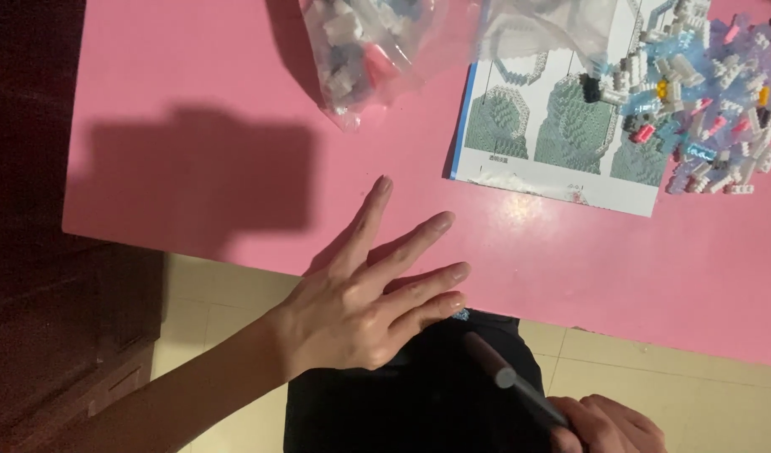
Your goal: Assembling a miniature building block model using hands and a small plastic hammer.
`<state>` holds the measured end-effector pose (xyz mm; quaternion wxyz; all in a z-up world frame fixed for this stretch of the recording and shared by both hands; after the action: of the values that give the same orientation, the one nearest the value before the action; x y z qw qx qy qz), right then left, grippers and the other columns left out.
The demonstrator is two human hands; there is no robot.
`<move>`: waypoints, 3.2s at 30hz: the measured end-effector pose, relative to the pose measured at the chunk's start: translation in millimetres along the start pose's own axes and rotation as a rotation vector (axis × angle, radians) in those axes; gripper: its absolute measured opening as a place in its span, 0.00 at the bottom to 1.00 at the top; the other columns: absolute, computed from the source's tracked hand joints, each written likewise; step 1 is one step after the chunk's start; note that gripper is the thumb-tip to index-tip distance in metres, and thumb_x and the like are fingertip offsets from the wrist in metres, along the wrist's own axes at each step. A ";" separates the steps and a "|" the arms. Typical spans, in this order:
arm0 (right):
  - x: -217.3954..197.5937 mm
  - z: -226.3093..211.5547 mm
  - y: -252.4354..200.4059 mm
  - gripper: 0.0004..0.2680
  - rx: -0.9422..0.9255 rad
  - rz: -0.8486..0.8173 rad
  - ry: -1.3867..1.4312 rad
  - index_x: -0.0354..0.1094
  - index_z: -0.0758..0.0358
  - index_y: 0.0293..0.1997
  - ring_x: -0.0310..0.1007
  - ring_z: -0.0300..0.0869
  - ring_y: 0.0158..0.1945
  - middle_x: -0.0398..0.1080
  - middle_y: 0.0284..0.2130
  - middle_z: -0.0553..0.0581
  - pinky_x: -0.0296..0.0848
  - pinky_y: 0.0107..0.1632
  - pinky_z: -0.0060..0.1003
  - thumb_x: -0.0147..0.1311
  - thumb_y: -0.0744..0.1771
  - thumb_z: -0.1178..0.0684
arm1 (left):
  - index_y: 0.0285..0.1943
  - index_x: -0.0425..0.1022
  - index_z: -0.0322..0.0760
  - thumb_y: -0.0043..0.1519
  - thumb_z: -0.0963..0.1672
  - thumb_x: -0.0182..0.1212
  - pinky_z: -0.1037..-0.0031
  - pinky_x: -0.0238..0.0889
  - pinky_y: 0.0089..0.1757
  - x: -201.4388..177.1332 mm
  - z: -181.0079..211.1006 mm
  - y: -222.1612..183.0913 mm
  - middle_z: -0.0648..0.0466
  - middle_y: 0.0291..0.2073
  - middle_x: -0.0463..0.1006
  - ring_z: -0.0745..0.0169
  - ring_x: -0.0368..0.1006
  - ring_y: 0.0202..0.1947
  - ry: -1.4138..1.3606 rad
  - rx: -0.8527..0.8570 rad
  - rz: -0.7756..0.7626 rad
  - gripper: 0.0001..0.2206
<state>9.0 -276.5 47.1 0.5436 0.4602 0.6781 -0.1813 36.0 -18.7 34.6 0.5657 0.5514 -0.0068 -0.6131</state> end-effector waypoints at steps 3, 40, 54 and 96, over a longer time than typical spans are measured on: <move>-1.8 4.0 0.4 0.10 0.167 0.009 0.085 0.71 0.63 0.30 0.54 0.40 0.13 0.56 0.11 0.50 0.58 0.24 0.35 0.41 0.67 0.55 | 0.52 0.87 0.34 0.71 0.41 0.70 0.17 0.59 0.58 0.0 0.5 1.8 0.49 0.53 0.87 0.29 0.70 0.65 0.073 0.045 -0.024 0.05; 8.6 31.5 -24.5 0.12 0.045 -0.198 0.010 0.74 0.51 0.24 0.53 0.39 0.14 0.52 0.11 0.48 0.52 0.22 0.37 0.47 0.67 0.46 | 0.58 0.84 0.32 0.71 0.39 0.61 0.22 0.66 0.60 5.6 2.3 -8.5 0.48 0.61 0.77 0.32 0.72 0.65 0.051 0.058 0.028 0.09; 8.1 123.0 33.4 0.05 0.169 0.135 -0.248 0.81 0.75 0.54 0.69 0.57 0.33 0.73 0.35 0.64 0.68 0.41 0.50 0.58 0.79 0.66 | 0.42 0.87 0.34 0.69 0.38 0.71 0.31 0.67 0.59 -11.9 0.1 8.0 0.51 0.43 0.87 0.37 0.80 0.57 -0.002 0.016 0.129 0.02; 131.1 -16.1 40.3 0.07 -0.504 -0.745 0.346 0.72 0.58 0.47 0.73 0.54 0.34 0.71 0.32 0.56 0.67 0.36 0.52 0.49 0.72 0.49 | 0.46 0.84 0.26 0.63 0.41 0.67 0.66 0.83 0.44 21.2 67.7 -96.9 0.38 0.29 0.90 0.53 0.88 0.32 -0.700 -1.368 0.922 0.09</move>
<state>34.9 -187.9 -55.6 0.4157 0.0633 0.9001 -0.1144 -71.5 -40.4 -14.2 0.9262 -0.1824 -0.0330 -0.3283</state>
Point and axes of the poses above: each hand's wrist, its own y-axis towards the middle knuckle, its own x-axis out of the palm, z = x × y, the point moved 5 cm from there along y, towards the middle knuckle
